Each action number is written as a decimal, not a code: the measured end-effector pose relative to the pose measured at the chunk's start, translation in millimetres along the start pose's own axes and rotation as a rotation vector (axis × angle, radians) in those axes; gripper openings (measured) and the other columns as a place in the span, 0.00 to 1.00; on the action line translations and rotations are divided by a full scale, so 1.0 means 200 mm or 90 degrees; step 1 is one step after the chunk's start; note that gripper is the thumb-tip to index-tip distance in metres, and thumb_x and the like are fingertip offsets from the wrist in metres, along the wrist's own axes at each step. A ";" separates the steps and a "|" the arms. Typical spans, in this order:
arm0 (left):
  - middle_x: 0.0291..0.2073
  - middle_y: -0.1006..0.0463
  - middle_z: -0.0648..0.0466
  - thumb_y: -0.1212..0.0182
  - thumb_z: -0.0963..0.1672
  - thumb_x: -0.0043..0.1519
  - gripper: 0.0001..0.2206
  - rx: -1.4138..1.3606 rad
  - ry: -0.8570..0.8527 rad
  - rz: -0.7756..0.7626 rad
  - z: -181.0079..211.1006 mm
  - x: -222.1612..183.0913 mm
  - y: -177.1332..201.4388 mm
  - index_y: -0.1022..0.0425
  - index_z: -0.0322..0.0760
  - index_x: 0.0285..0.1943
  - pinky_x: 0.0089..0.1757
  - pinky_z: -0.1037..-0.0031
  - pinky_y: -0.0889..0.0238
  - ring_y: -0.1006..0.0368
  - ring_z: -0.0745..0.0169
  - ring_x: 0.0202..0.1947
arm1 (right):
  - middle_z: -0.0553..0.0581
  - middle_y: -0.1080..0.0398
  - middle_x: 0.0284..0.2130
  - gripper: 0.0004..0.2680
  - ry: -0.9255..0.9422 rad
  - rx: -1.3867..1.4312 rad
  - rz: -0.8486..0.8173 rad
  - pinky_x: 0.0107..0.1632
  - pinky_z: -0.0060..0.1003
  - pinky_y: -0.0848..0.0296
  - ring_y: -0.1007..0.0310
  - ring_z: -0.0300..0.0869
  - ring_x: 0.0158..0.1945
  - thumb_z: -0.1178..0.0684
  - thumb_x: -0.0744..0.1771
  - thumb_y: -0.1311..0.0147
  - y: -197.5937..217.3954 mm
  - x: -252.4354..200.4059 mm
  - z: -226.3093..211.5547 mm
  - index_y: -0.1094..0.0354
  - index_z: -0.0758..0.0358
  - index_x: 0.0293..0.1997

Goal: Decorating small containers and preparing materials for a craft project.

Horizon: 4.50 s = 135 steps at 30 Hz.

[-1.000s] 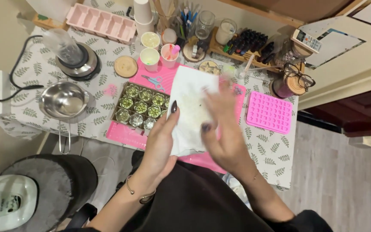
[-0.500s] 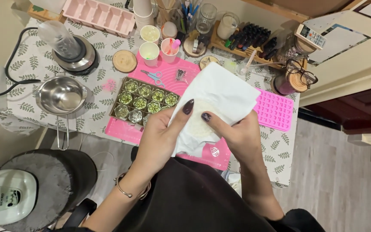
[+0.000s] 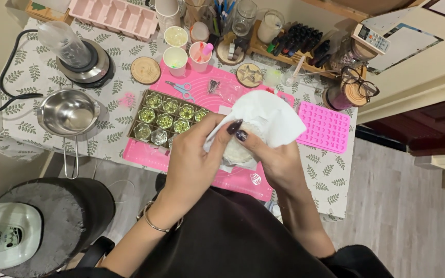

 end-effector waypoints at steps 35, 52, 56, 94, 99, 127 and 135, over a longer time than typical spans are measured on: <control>0.20 0.45 0.63 0.53 0.53 0.73 0.25 -0.409 0.296 0.058 -0.20 -0.16 -0.08 0.42 0.37 0.23 0.28 0.78 0.46 0.50 0.75 0.22 | 0.59 0.25 0.44 0.09 -0.030 0.223 0.127 0.49 0.34 0.26 0.25 0.39 0.44 0.60 0.70 0.51 0.00 -0.18 -0.10 0.32 0.74 0.55; 0.53 0.16 0.45 0.51 0.48 0.74 0.18 -0.350 0.052 0.069 0.09 -0.11 -0.05 0.39 0.32 0.34 0.28 0.83 0.51 0.51 0.84 0.27 | 0.62 0.28 0.51 0.16 -0.008 0.125 0.292 0.50 0.44 0.24 0.25 0.45 0.49 0.58 0.67 0.46 0.00 -0.27 -0.15 0.39 0.74 0.61; 0.39 0.20 0.38 0.49 0.46 0.74 0.17 -0.258 0.144 0.079 0.08 -0.15 -0.05 0.32 0.28 0.36 0.30 0.78 0.53 0.52 0.77 0.28 | 0.63 0.25 0.50 0.14 -0.010 0.133 0.204 0.52 0.38 0.25 0.24 0.42 0.49 0.60 0.68 0.45 -0.07 -0.29 -0.15 0.35 0.77 0.58; 0.43 0.23 0.48 0.70 0.56 0.75 0.30 -0.687 0.275 -0.169 0.09 -0.08 -0.09 0.27 0.30 0.46 0.55 0.68 0.37 0.29 0.58 0.50 | 0.56 0.25 0.36 0.08 -0.138 0.077 0.296 0.37 0.31 0.26 0.24 0.38 0.36 0.53 0.71 0.52 0.07 -0.10 -0.18 0.31 0.67 0.49; 0.37 0.25 0.52 0.66 0.55 0.74 0.26 -0.601 0.335 -0.052 -0.04 -0.08 -0.10 0.28 0.33 0.43 0.47 0.71 0.35 0.29 0.64 0.40 | 0.56 0.24 0.40 0.10 -0.102 0.125 0.174 0.41 0.30 0.23 0.23 0.36 0.39 0.55 0.71 0.54 0.20 0.08 0.03 0.33 0.69 0.56; 0.40 0.30 0.52 0.80 0.54 0.75 0.29 -0.311 0.095 -0.043 0.06 -0.08 0.04 0.34 0.31 0.48 0.50 0.76 0.39 0.34 0.64 0.43 | 0.57 0.30 0.36 0.17 0.192 0.022 0.129 0.40 0.28 0.29 0.29 0.38 0.38 0.65 0.73 0.52 0.46 -0.04 -0.16 0.50 0.59 0.70; 0.38 0.30 0.52 0.74 0.56 0.74 0.28 -0.267 0.117 -0.030 0.13 -0.06 0.04 0.33 0.33 0.47 0.49 0.76 0.41 0.36 0.65 0.41 | 0.65 0.26 0.32 0.10 0.320 0.201 -0.058 0.36 0.42 0.23 0.23 0.49 0.29 0.50 0.78 0.55 0.03 -0.32 -0.35 0.37 0.70 0.51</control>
Point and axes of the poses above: each hand's wrist, its own x-axis towards the middle knuckle, its own y-axis out of the back of the hand, z = x × y, the point moved 4 cm from there along x, towards the middle knuckle
